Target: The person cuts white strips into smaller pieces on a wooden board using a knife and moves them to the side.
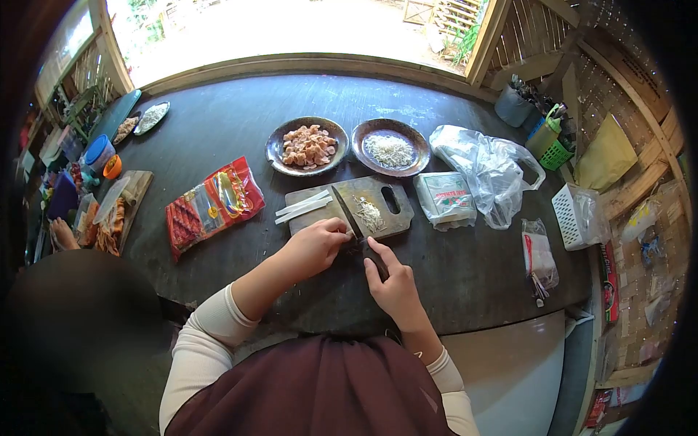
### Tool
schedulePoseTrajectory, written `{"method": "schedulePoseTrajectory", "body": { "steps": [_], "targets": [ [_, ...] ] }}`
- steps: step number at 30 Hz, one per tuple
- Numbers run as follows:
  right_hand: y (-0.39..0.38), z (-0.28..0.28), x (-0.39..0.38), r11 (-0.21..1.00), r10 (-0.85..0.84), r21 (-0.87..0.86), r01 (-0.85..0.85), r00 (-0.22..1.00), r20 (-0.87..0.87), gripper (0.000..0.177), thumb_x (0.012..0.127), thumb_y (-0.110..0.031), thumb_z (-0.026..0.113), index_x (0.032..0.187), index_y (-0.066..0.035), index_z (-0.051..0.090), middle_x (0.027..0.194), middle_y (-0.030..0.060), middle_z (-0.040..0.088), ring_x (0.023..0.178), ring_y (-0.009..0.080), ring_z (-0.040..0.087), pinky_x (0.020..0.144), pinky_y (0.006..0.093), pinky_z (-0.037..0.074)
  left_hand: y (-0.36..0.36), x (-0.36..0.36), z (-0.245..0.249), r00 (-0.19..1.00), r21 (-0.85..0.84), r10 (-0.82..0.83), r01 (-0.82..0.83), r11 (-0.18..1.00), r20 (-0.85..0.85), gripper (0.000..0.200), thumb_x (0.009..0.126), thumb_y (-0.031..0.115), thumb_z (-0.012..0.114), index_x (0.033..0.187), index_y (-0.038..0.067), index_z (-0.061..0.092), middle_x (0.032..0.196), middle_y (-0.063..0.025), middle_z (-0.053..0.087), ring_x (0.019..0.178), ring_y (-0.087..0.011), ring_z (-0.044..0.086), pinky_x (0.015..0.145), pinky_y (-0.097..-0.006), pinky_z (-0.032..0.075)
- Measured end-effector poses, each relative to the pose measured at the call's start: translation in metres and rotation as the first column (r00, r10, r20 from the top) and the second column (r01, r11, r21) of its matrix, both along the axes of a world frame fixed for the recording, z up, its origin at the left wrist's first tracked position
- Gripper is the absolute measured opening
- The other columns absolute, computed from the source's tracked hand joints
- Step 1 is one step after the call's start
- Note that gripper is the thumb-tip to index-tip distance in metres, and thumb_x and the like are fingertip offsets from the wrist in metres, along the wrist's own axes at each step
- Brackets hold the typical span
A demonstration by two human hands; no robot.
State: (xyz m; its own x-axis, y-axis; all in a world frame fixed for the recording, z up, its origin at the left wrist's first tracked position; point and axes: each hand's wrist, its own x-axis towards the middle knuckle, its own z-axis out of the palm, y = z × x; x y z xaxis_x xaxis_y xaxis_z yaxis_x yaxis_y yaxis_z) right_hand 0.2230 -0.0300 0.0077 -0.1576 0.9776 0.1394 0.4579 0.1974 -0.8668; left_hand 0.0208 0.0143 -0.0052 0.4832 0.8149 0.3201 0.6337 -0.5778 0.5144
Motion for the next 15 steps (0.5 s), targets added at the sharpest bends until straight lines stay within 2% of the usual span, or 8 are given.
{"method": "schedulePoseTrajectory", "body": {
  "steps": [8, 14, 15],
  "targets": [
    [-0.0008, 0.0034, -0.0013, 0.999, 0.015, 0.035, -0.015, 1.000, -0.016, 0.037, 0.090, -0.013, 0.063, 0.126, -0.009, 0.060, 0.097, 0.0264, 0.067, 0.096, 0.0389, 0.067, 0.078, 0.0371, 0.054, -0.0008, -0.0004, 0.0032, 1.000, -0.018, 0.000, 0.000, 1.000, -0.003, 0.025, 0.078, 0.000, 0.060, 0.101, 0.002, 0.069, 0.107, -0.0113, 0.062, 0.101, -0.0309, 0.062, 0.088, -0.0388, 0.051],
    [-0.0022, 0.0008, -0.0044, 0.996, 0.020, 0.091, -0.024, 0.999, 0.046, 0.036, 0.090, -0.011, 0.062, 0.125, -0.007, 0.059, 0.096, 0.0266, 0.067, 0.094, 0.0387, 0.067, 0.076, 0.0390, 0.055, -0.0007, -0.0003, 0.0030, 1.000, -0.001, -0.003, 0.003, 1.000, 0.008, 0.025, 0.078, 0.000, 0.060, 0.101, 0.002, 0.069, 0.106, -0.0117, 0.062, 0.101, -0.0311, 0.062, 0.088, -0.0388, 0.051],
    [-0.0016, -0.0014, -0.0047, 0.990, 0.028, 0.136, -0.036, 0.998, 0.062, 0.036, 0.090, -0.010, 0.062, 0.125, -0.006, 0.059, 0.093, 0.0251, 0.067, 0.087, 0.0288, 0.069, 0.073, 0.0348, 0.053, -0.0008, -0.0008, 0.0031, 1.000, -0.002, -0.002, 0.002, 1.000, 0.008, 0.025, 0.078, 0.000, 0.060, 0.101, 0.002, 0.069, 0.106, -0.0117, 0.062, 0.101, -0.0311, 0.062, 0.088, -0.0388, 0.051]
  ]
}}
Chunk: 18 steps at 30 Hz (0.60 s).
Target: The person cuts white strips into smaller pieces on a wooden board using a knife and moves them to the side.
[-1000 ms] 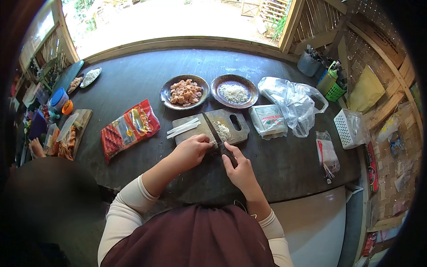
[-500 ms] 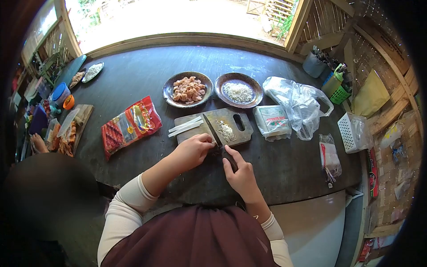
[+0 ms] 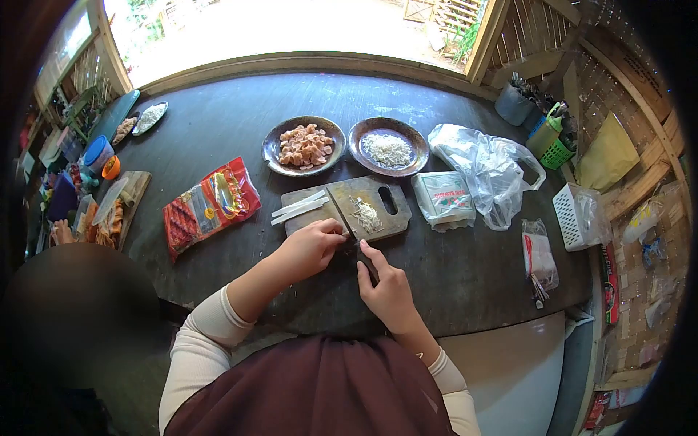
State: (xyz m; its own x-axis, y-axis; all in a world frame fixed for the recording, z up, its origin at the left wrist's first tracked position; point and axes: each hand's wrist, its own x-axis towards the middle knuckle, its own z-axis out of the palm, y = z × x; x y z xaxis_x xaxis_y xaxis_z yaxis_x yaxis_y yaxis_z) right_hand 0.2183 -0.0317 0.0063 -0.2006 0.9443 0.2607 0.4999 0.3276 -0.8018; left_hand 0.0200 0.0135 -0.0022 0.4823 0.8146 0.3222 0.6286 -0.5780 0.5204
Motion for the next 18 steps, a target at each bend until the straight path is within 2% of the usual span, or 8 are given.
{"method": "schedulePoseTrajectory", "body": {
  "steps": [1, 2, 4, 8, 10, 14, 16, 18],
  "targets": [
    [0.001, -0.001, 0.000, 0.999, 0.010, 0.045, -0.011, 1.000, 0.015, 0.036, 0.090, -0.008, 0.063, 0.125, -0.005, 0.059, 0.089, 0.0236, 0.068, 0.080, 0.0189, 0.072, 0.069, 0.0306, 0.052, 0.000, 0.000, 0.000, 1.000, -0.007, -0.001, 0.001, 1.000, -0.005, 0.025, 0.078, -0.001, 0.060, 0.101, 0.002, 0.069, 0.107, -0.0119, 0.062, 0.101, -0.0312, 0.062, 0.087, -0.0388, 0.051],
    [0.002, -0.001, 0.000, 0.999, 0.009, 0.045, -0.010, 1.000, 0.016, 0.036, 0.090, -0.008, 0.063, 0.125, -0.005, 0.059, 0.089, 0.0236, 0.068, 0.080, 0.0189, 0.072, 0.069, 0.0306, 0.052, 0.000, 0.000, 0.000, 1.000, -0.015, -0.004, 0.004, 1.000, -0.009, 0.025, 0.078, -0.002, 0.059, 0.101, 0.002, 0.069, 0.107, -0.0121, 0.062, 0.100, -0.0312, 0.062, 0.087, -0.0388, 0.051],
    [0.004, 0.001, 0.000, 0.999, 0.012, 0.033, -0.013, 0.999, 0.044, 0.036, 0.090, -0.007, 0.062, 0.126, -0.004, 0.058, 0.092, 0.0247, 0.068, 0.086, 0.0256, 0.072, 0.070, 0.0317, 0.052, 0.000, 0.001, 0.000, 1.000, -0.010, -0.001, 0.001, 1.000, -0.004, 0.026, 0.078, -0.002, 0.059, 0.101, 0.002, 0.069, 0.107, -0.0123, 0.062, 0.100, -0.0312, 0.062, 0.087, -0.0389, 0.051],
    [0.011, 0.003, -0.001, 0.999, 0.002, -0.053, -0.002, 1.000, 0.018, 0.036, 0.090, -0.007, 0.062, 0.126, -0.005, 0.058, 0.093, 0.0253, 0.067, 0.090, 0.0293, 0.071, 0.071, 0.0334, 0.053, -0.001, 0.001, 0.003, 1.000, 0.003, 0.007, -0.007, 1.000, -0.028, 0.027, 0.077, -0.004, 0.058, 0.101, 0.002, 0.070, 0.106, -0.0132, 0.063, 0.099, -0.0312, 0.063, 0.086, -0.0389, 0.052],
    [0.014, 0.000, -0.001, 1.000, 0.013, -0.022, -0.013, 1.000, 0.004, 0.036, 0.089, -0.014, 0.062, 0.124, -0.008, 0.058, 0.093, 0.0252, 0.067, 0.084, 0.0414, 0.065, 0.069, 0.0449, 0.054, -0.001, 0.001, 0.003, 1.000, -0.004, 0.000, 0.000, 1.000, -0.018, 0.027, 0.077, -0.004, 0.058, 0.101, 0.002, 0.069, 0.106, -0.0133, 0.063, 0.099, -0.0313, 0.063, 0.086, -0.0388, 0.052],
    [0.008, 0.007, -0.001, 0.998, 0.004, -0.070, 0.000, 0.999, 0.049, 0.036, 0.089, -0.015, 0.061, 0.125, -0.008, 0.058, 0.092, 0.0252, 0.067, 0.083, 0.0415, 0.065, 0.069, 0.0458, 0.054, 0.001, 0.001, -0.001, 1.000, 0.006, -0.002, 0.002, 1.000, 0.006, 0.027, 0.077, -0.003, 0.058, 0.102, 0.002, 0.069, 0.107, -0.0138, 0.063, 0.099, -0.0319, 0.063, 0.086, -0.0384, 0.052],
    [0.002, 0.011, 0.004, 0.990, 0.008, -0.139, 0.002, 0.998, 0.069, 0.036, 0.090, -0.010, 0.061, 0.126, -0.004, 0.057, 0.092, 0.0262, 0.067, 0.091, 0.0334, 0.070, 0.071, 0.0341, 0.053, 0.001, 0.001, 0.000, 1.000, 0.010, 0.001, -0.001, 1.000, 0.003, 0.026, 0.078, -0.003, 0.058, 0.101, 0.002, 0.069, 0.107, -0.0135, 0.063, 0.099, -0.0319, 0.063, 0.086, -0.0384, 0.052],
    [-0.002, 0.008, 0.009, 0.994, 0.010, -0.107, -0.006, 0.999, 0.035, 0.037, 0.090, -0.011, 0.061, 0.126, -0.007, 0.057, 0.091, 0.0262, 0.066, 0.089, 0.0377, 0.067, 0.070, 0.0391, 0.053, 0.001, 0.001, 0.001, 1.000, 0.009, 0.006, -0.006, 1.000, 0.003, 0.026, 0.078, -0.003, 0.058, 0.101, 0.002, 0.069, 0.107, -0.0132, 0.063, 0.099, -0.0319, 0.063, 0.086, -0.0385, 0.052]
  ]
}}
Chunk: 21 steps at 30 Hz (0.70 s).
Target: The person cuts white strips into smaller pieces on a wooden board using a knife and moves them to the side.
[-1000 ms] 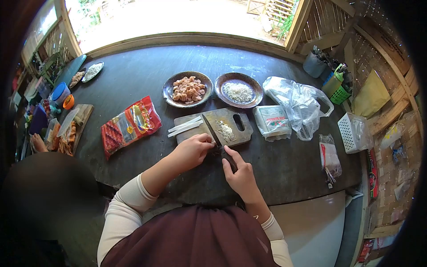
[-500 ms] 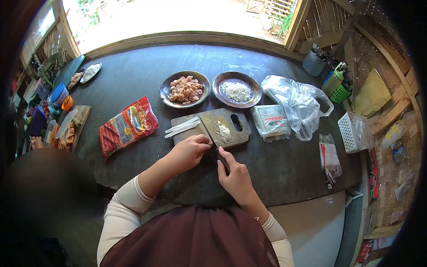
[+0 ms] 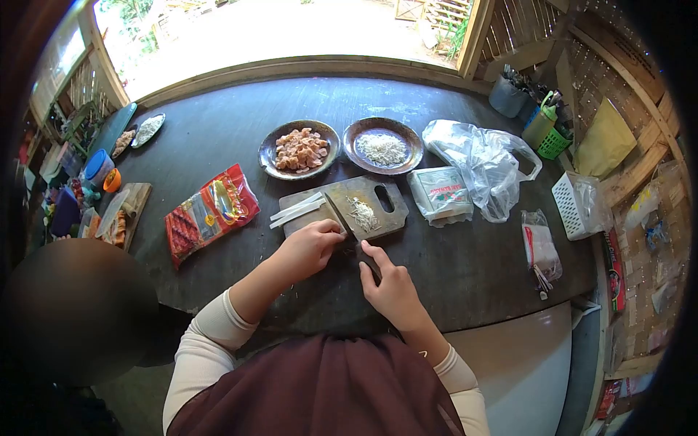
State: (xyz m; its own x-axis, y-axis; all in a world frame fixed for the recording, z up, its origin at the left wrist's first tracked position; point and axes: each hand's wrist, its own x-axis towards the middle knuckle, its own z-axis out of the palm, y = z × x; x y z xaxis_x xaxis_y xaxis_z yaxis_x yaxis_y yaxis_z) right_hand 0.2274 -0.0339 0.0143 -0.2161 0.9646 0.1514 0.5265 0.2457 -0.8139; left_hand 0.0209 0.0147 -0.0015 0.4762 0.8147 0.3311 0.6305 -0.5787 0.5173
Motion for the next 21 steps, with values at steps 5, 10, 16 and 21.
{"method": "schedulePoseTrajectory", "body": {
  "steps": [5, 10, 16, 21],
  "targets": [
    [0.0002, -0.0043, -0.0015, 0.995, 0.008, 0.102, -0.003, 0.998, -0.055, 0.037, 0.090, -0.011, 0.061, 0.127, -0.009, 0.056, 0.089, 0.0275, 0.066, 0.090, 0.0420, 0.064, 0.069, 0.0429, 0.053, 0.0023, -0.0007, -0.0028, 0.999, 0.027, -0.023, 0.024, 0.999, -0.026, 0.024, 0.078, -0.002, 0.060, 0.100, 0.002, 0.068, 0.106, -0.0117, 0.062, 0.098, -0.0315, 0.063, 0.085, -0.0387, 0.052],
    [0.0026, -0.0055, -0.0061, 0.997, -0.023, 0.069, 0.028, 0.997, -0.072, 0.037, 0.091, -0.012, 0.061, 0.128, -0.009, 0.056, 0.087, 0.0269, 0.066, 0.087, 0.0407, 0.067, 0.069, 0.0403, 0.053, 0.0012, -0.0001, -0.0002, 1.000, 0.005, -0.022, 0.023, 1.000, -0.016, 0.027, 0.079, -0.001, 0.059, 0.103, 0.003, 0.068, 0.106, -0.0116, 0.061, 0.099, -0.0312, 0.062, 0.085, -0.0390, 0.052],
    [0.0011, -0.0051, -0.0049, 0.998, -0.009, 0.067, 0.017, 0.993, -0.118, 0.037, 0.092, -0.013, 0.061, 0.128, -0.009, 0.056, 0.085, 0.0257, 0.067, 0.085, 0.0370, 0.070, 0.069, 0.0376, 0.053, 0.0023, -0.0008, -0.0013, 1.000, 0.011, -0.027, 0.027, 1.000, 0.009, 0.026, 0.077, -0.003, 0.060, 0.101, 0.002, 0.068, 0.104, -0.0127, 0.062, 0.096, -0.0322, 0.063, 0.083, -0.0392, 0.052],
    [0.0028, -0.0045, -0.0055, 0.997, -0.009, 0.073, 0.014, 0.998, -0.066, 0.037, 0.091, -0.012, 0.061, 0.128, -0.009, 0.057, 0.086, 0.0254, 0.067, 0.084, 0.0370, 0.070, 0.068, 0.0369, 0.053, 0.0045, -0.0015, -0.0044, 0.998, 0.042, -0.045, 0.043, 0.998, 0.051, 0.024, 0.078, -0.003, 0.060, 0.099, 0.001, 0.068, 0.103, -0.0127, 0.063, 0.096, -0.0322, 0.063, 0.084, -0.0389, 0.052]
  ]
}}
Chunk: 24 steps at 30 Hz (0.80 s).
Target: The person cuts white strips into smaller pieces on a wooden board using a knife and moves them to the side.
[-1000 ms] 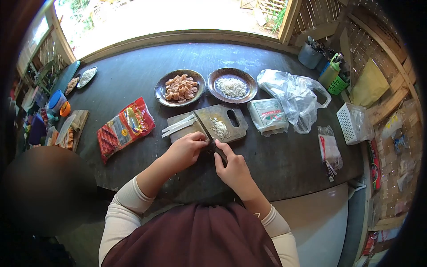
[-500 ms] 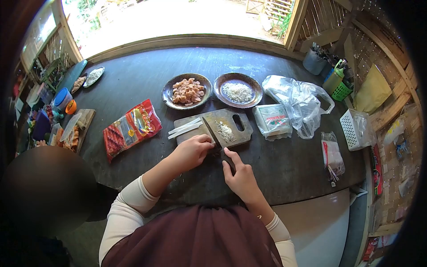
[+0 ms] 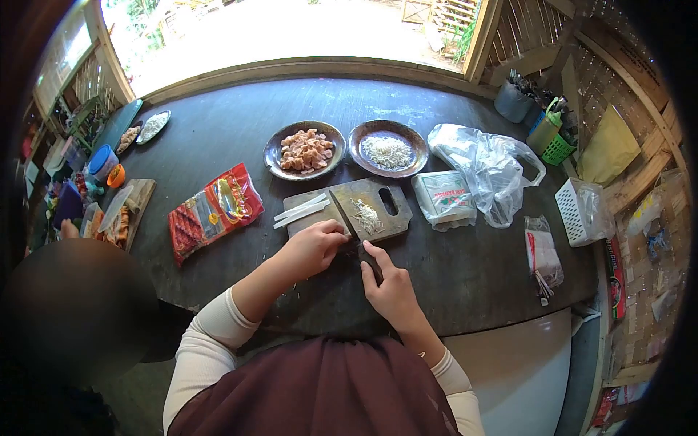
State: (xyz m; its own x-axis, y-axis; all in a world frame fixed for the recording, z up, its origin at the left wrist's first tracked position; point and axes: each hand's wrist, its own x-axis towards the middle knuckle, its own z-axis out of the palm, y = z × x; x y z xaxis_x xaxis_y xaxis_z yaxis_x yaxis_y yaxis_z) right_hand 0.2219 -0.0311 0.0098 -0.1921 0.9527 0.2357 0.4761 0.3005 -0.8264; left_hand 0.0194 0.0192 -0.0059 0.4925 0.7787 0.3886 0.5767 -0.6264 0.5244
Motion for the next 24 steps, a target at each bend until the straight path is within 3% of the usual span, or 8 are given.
{"method": "schedulePoseTrajectory", "body": {
  "steps": [2, 4, 11, 13, 17, 19, 24],
  "targets": [
    [0.001, 0.001, 0.001, 0.998, 0.005, 0.059, -0.005, 1.000, 0.002, 0.038, 0.091, -0.011, 0.062, 0.128, -0.009, 0.057, 0.085, 0.0252, 0.067, 0.083, 0.0368, 0.070, 0.067, 0.0368, 0.053, 0.000, 0.000, 0.002, 0.999, -0.058, -0.001, -0.001, 0.998, -0.040, 0.024, 0.079, 0.001, 0.059, 0.101, 0.002, 0.069, 0.107, -0.0122, 0.061, 0.101, -0.0318, 0.061, 0.089, -0.0385, 0.051],
    [0.001, 0.007, 0.003, 0.998, 0.027, -0.057, -0.026, 1.000, 0.016, 0.038, 0.090, -0.011, 0.062, 0.127, -0.007, 0.057, 0.085, 0.0252, 0.067, 0.083, 0.0368, 0.069, 0.067, 0.0376, 0.054, -0.001, 0.000, 0.003, 0.999, -0.058, 0.003, -0.005, 0.998, -0.043, 0.024, 0.079, 0.001, 0.059, 0.101, 0.002, 0.069, 0.107, -0.0123, 0.061, 0.101, -0.0318, 0.061, 0.088, -0.0387, 0.051],
    [0.016, 0.005, 0.004, 0.995, 0.093, -0.023, -0.092, 0.994, 0.051, 0.037, 0.089, -0.010, 0.062, 0.126, -0.005, 0.057, 0.089, 0.0253, 0.068, 0.083, 0.0388, 0.067, 0.066, 0.0403, 0.054, -0.001, 0.001, 0.004, 1.000, -0.030, 0.010, -0.010, 1.000, -0.027, 0.024, 0.076, -0.003, 0.059, 0.098, 0.000, 0.068, 0.103, -0.0127, 0.063, 0.096, -0.0325, 0.063, 0.084, -0.0391, 0.052],
    [0.018, 0.004, -0.001, 0.995, 0.097, -0.037, -0.095, 0.992, 0.075, 0.037, 0.091, -0.007, 0.060, 0.127, -0.002, 0.055, 0.095, 0.0265, 0.068, 0.095, 0.0323, 0.070, 0.077, 0.0331, 0.053, -0.001, 0.001, 0.002, 1.000, -0.029, 0.002, -0.003, 1.000, -0.028, 0.024, 0.076, -0.004, 0.060, 0.098, 0.000, 0.068, 0.103, -0.0127, 0.063, 0.097, -0.0325, 0.063, 0.085, -0.0392, 0.052],
    [0.014, 0.005, 0.001, 0.994, 0.083, -0.073, -0.078, 0.994, 0.076, 0.037, 0.091, -0.007, 0.060, 0.127, -0.001, 0.055, 0.094, 0.0265, 0.068, 0.096, 0.0319, 0.070, 0.077, 0.0337, 0.053, -0.001, 0.001, 0.003, 1.000, -0.022, 0.004, -0.005, 1.000, -0.018, 0.024, 0.076, -0.004, 0.060, 0.098, 0.000, 0.068, 0.104, -0.0128, 0.063, 0.097, -0.0325, 0.063, 0.084, -0.0391, 0.052],
    [0.010, 0.003, 0.006, 0.996, 0.075, -0.057, -0.070, 0.994, 0.083, 0.038, 0.090, -0.013, 0.061, 0.127, -0.007, 0.056, 0.086, 0.0266, 0.066, 0.082, 0.0420, 0.066, 0.065, 0.0449, 0.052, -0.002, 0.001, 0.004, 1.000, -0.023, 0.002, -0.003, 1.000, -0.019, 0.024, 0.076, -0.004, 0.060, 0.098, 0.000, 0.068, 0.104, -0.0129, 0.063, 0.097, -0.0326, 0.063, 0.085, -0.0391, 0.052],
    [0.005, 0.007, 0.011, 0.996, 0.073, -0.050, -0.071, 0.996, 0.042, 0.037, 0.091, -0.014, 0.061, 0.127, -0.008, 0.056, 0.081, 0.0271, 0.065, 0.080, 0.0431, 0.065, 0.064, 0.0451, 0.051, 0.000, 0.000, 0.000, 1.000, -0.012, -0.015, 0.014, 1.000, -0.016, 0.025, 0.076, -0.005, 0.059, 0.098, 0.000, 0.068, 0.104, -0.0133, 0.063, 0.097, -0.0330, 0.062, 0.085, -0.0391, 0.052]
  ]
}}
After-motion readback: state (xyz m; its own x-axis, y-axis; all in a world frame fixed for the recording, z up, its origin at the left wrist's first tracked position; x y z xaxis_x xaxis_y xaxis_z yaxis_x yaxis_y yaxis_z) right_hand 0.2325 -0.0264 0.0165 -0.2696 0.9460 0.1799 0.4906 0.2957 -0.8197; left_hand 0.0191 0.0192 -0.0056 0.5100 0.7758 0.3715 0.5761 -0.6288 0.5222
